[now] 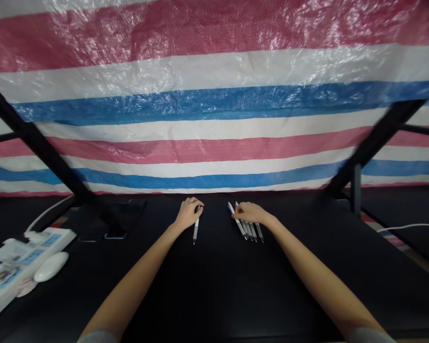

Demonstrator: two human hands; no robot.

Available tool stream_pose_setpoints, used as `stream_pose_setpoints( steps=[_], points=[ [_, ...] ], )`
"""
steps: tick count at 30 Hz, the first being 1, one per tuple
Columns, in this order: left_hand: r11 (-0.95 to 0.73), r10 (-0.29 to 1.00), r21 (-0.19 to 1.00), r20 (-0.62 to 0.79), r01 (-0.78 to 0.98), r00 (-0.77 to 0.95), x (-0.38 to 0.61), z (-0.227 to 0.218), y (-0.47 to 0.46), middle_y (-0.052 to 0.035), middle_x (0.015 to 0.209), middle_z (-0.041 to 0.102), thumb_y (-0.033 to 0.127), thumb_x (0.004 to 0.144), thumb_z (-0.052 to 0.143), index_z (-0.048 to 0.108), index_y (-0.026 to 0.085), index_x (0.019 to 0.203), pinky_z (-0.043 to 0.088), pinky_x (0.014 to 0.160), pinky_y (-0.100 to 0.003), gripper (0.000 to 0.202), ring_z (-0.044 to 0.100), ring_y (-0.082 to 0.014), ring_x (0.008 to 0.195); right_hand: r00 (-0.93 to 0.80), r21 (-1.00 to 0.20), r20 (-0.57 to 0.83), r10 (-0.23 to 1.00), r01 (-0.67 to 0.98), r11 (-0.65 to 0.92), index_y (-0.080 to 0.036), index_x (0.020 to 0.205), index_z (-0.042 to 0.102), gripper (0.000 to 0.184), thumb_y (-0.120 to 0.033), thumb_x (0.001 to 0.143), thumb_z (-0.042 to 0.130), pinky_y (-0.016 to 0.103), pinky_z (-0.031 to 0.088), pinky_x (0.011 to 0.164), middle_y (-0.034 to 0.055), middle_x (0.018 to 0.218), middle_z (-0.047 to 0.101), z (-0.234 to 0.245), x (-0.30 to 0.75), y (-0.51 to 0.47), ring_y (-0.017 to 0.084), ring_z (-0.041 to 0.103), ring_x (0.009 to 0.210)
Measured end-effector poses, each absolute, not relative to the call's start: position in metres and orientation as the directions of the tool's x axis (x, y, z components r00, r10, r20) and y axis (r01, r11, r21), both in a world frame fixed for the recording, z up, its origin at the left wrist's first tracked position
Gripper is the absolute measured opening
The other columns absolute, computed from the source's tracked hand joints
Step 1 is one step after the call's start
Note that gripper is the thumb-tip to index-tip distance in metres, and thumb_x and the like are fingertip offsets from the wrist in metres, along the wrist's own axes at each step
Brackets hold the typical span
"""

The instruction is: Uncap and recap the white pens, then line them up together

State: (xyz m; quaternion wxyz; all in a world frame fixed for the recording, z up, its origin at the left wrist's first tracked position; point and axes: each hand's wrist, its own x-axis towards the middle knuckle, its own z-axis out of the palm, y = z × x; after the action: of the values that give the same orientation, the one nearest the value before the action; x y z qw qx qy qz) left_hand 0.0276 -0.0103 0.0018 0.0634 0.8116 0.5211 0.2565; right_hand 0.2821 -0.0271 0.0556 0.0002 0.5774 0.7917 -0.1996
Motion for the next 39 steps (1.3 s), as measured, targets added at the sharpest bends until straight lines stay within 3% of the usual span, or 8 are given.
stream_pose_setpoints(
  steps=[5, 11, 16, 21, 25, 29, 35, 39],
  points=[
    [-0.448, 0.87, 0.303, 0.363, 0.841, 0.332, 0.029, 0.002, -0.012, -0.0049, 0.095, 0.062, 0.028, 0.089, 0.043, 0.066, 0.021, 0.091, 0.039, 0.08, -0.035, 0.024, 0.053, -0.0206, 0.091, -0.393, -0.555, -0.204, 0.897, 0.801, 0.225, -0.017, 0.062, 0.052, 0.028, -0.038, 0.08, 0.048, 0.023, 0.036, 0.058, 0.0014, 0.058, 0.059, 0.059, 0.293, -0.022, 0.014, 0.054, 0.058],
    [-0.479, 0.841, 0.345, 0.444, 0.807, 0.309, 0.029, 0.003, -0.013, -0.0059, 0.097, 0.061, 0.034, 0.092, 0.04, 0.065, 0.021, 0.094, 0.04, 0.083, -0.038, 0.028, 0.053, -0.0216, 0.094, -0.478, -0.743, -0.075, 0.875, 0.612, 0.271, -0.017, 0.078, 0.049, 0.02, -0.035, 0.083, 0.043, 0.024, 0.036, 0.057, -0.0028, 0.061, 0.047, 0.057, 0.304, -0.017, 0.012, 0.046, 0.057],
    [-0.589, 0.783, 0.453, 0.525, 0.669, 0.334, 0.028, 0.011, -0.014, -0.0047, 0.097, 0.061, 0.029, 0.087, 0.049, 0.06, 0.022, 0.105, 0.042, 0.087, -0.036, 0.022, 0.055, -0.0193, 0.095, -0.601, -0.753, -0.032, 0.798, 0.539, 0.376, -0.016, 0.093, 0.054, 0.022, -0.034, 0.086, 0.042, 0.024, 0.037, 0.063, -0.0003, 0.074, 0.051, 0.061, 0.302, -0.022, 0.012, 0.045, 0.066],
    [-0.652, 0.756, 0.566, 0.536, 0.504, 0.376, 0.037, 0.018, -0.018, -0.0048, 0.1, 0.061, 0.03, 0.082, 0.059, 0.054, 0.022, 0.116, 0.046, 0.084, -0.032, 0.035, 0.057, -0.0161, 0.089, -0.655, -0.722, -0.051, 0.754, 0.546, 0.426, -0.018, 0.103, 0.059, 0.028, -0.036, 0.088, 0.043, 0.025, 0.036, 0.065, -0.0006, 0.074, 0.052, 0.06, 0.293, -0.024, 0.012, 0.044, 0.066],
    [-0.671, 0.74, 0.602, 0.508, 0.433, 0.441, 0.045, 0.022, -0.023, -0.0044, 0.091, 0.064, 0.03, 0.084, 0.056, 0.063, 0.019, 0.1, 0.047, 0.078, -0.029, 0.02, 0.059, -0.015, 0.082, -0.679, -0.71, -0.039, 0.733, 0.535, 0.458, -0.018, 0.106, 0.061, 0.031, -0.038, 0.089, 0.044, 0.025, 0.035, 0.063, -0.001, 0.071, 0.052, 0.056, 0.287, -0.025, 0.011, 0.043, 0.063],
    [-0.676, 0.736, 0.57, 0.505, 0.467, 0.45, 0.042, 0.025, -0.024, -0.004, 0.086, 0.065, 0.031, 0.086, 0.053, 0.066, 0.019, 0.088, 0.046, 0.077, -0.029, 0.017, 0.059, -0.0158, 0.081, -0.683, -0.714, -0.023, 0.73, 0.522, 0.466, -0.015, 0.103, 0.063, 0.034, -0.04, 0.088, 0.046, 0.024, 0.036, 0.062, 0.0002, 0.07, 0.054, 0.054, 0.288, -0.024, 0.011, 0.045, 0.063],
    [-0.668, 0.743, 0.52, 0.507, 0.532, 0.438, 0.032, 0.029, -0.022, -0.0037, 0.085, 0.065, 0.035, 0.086, 0.054, 0.063, 0.02, 0.099, 0.046, 0.073, -0.028, 0.022, 0.058, -0.015, 0.076, -0.65, -0.687, -0.046, 0.759, 0.572, 0.449, -0.012, 0.089, 0.066, 0.032, -0.038, 0.085, 0.049, 0.026, 0.038, 0.063, 0.0028, 0.07, 0.06, 0.056, 0.296, -0.02, 0.012, 0.049, 0.063],
    [-0.722, 0.688, 0.393, 0.494, 0.569, 0.532, 0.031, 0.036, -0.026, -0.004, 0.089, 0.065, 0.036, 0.086, 0.054, 0.063, 0.022, 0.1, 0.045, 0.079, -0.031, 0.023, 0.058, -0.0163, 0.082, -0.677, -0.691, -0.062, 0.733, 0.559, 0.458, -0.012, 0.09, 0.066, 0.034, -0.039, 0.087, 0.046, 0.025, 0.038, 0.061, 0.0025, 0.068, 0.06, 0.058, 0.299, -0.021, 0.012, 0.05, 0.063]
  ],
)
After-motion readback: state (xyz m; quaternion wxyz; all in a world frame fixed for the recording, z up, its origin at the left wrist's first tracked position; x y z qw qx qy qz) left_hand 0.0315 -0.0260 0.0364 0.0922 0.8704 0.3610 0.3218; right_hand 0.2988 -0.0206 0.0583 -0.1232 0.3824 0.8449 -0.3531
